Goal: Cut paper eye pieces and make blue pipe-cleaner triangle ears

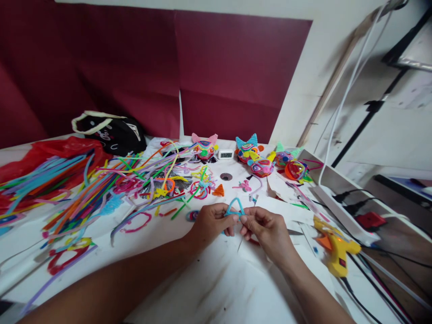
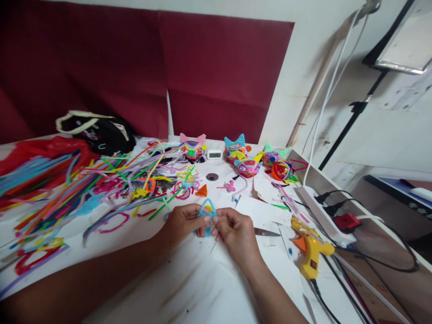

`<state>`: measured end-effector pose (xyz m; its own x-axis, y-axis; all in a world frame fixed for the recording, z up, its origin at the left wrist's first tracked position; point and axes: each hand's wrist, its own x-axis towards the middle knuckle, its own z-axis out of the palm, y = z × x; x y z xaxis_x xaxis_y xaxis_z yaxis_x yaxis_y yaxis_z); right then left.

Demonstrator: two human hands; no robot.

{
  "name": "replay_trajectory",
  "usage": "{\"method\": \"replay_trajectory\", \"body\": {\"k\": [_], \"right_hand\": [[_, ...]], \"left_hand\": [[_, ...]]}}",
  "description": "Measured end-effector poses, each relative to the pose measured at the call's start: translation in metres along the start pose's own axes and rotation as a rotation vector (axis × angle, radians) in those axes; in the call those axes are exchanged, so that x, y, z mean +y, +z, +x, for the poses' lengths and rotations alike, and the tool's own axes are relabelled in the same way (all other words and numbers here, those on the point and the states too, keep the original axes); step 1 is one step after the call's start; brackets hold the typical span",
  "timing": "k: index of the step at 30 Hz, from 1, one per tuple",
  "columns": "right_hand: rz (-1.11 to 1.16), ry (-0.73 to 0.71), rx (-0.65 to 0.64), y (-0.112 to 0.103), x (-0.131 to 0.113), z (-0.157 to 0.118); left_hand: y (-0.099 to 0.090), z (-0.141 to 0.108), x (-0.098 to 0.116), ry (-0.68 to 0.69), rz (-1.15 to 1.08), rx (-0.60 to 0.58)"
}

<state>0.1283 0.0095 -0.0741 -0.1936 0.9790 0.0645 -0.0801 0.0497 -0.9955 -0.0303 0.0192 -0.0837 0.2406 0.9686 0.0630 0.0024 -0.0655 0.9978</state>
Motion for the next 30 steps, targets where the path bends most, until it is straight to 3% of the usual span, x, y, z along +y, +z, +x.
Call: {"method": "replay_trajectory", "body": {"k": [11,20,30], "right_hand": [[0.012,0.092,0.033,0.002,-0.007,0.0],[-0.049,0.097,0.015,0.004,0.0,-0.001],[-0.301,-0.078,0.037,0.004,0.014,-0.004]], "left_hand": [[0.002,-0.001,0.003,-0.033,-0.034,0.049],[0.001,-0.005,-0.002,0.036,0.204,0.05],[0.0,-0.006,-0.002,0.044,0.331,0.091]]}}
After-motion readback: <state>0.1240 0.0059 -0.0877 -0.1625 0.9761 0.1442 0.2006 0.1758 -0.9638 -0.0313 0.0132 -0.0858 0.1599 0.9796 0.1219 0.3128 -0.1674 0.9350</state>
